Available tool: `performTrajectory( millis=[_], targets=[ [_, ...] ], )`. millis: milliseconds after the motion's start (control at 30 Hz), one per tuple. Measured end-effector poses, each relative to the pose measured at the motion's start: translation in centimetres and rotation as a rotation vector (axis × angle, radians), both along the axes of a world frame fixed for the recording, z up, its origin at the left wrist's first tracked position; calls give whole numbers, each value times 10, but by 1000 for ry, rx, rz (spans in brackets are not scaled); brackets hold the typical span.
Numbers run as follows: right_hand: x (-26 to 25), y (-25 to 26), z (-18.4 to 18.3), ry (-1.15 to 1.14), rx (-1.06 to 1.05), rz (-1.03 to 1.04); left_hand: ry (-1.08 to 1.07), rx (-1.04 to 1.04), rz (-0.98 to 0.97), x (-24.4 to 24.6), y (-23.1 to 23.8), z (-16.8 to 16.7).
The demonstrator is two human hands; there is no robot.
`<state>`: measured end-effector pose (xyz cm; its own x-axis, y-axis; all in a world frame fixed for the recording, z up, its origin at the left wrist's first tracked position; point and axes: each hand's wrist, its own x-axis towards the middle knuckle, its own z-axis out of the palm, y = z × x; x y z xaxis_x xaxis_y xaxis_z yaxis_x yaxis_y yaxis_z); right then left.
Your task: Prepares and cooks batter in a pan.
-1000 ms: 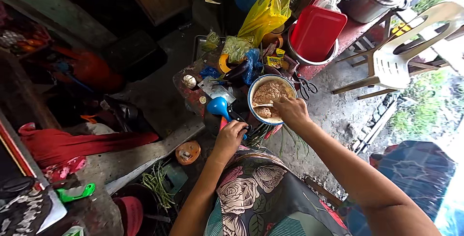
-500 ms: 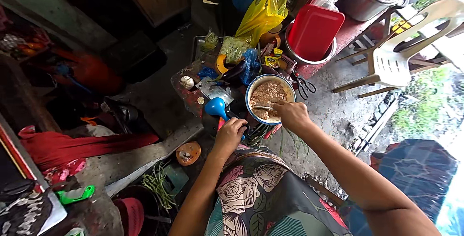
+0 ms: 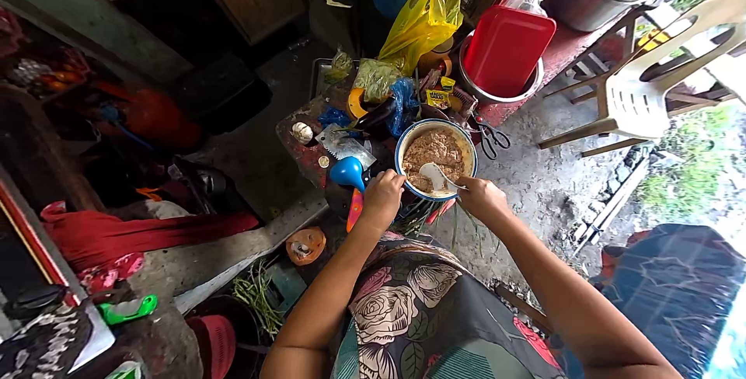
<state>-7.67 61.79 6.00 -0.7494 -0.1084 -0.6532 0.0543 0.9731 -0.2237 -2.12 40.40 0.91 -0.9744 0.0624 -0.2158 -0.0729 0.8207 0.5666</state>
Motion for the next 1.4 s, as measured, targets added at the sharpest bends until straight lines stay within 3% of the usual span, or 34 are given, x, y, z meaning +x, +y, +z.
performTrajectory(
  millis=[167,433,633,767,867,967,1067,1133,1200,1267,1333,1400],
  targets=[
    [-7,18,-32,-84,-285,-182,-14,-81,-10,-12,4,0],
    [8,11,-38,-281,-667,-628,-63,-59,-10,-18,9,-3],
    [19,27,-37,-331,-879,-790,130,294,261,-21,7,6],
    [24,27,-22,-142,-854,-744,-132,742,419,-33,13,3],
    [28,23,-11,94,-626,-485,-301,1063,488,-37,26,7],
    [42,13,5,368,-367,-211,-337,1213,539,-39,36,15],
    [58,7,-8,882,-310,-33,-333,1315,621,-40,42,18],
    [60,8,-12,1048,-307,-25,-359,1392,651,-40,43,22],
    [63,13,-5,985,-315,-106,-346,1402,655,-39,45,25],
    [63,18,7,712,-321,-220,-275,1320,613,-38,46,23],
    [57,24,11,431,-330,-296,-161,1151,504,-37,46,16],
    [53,27,5,291,-377,-328,-4,897,358,-36,48,6]
  ],
)
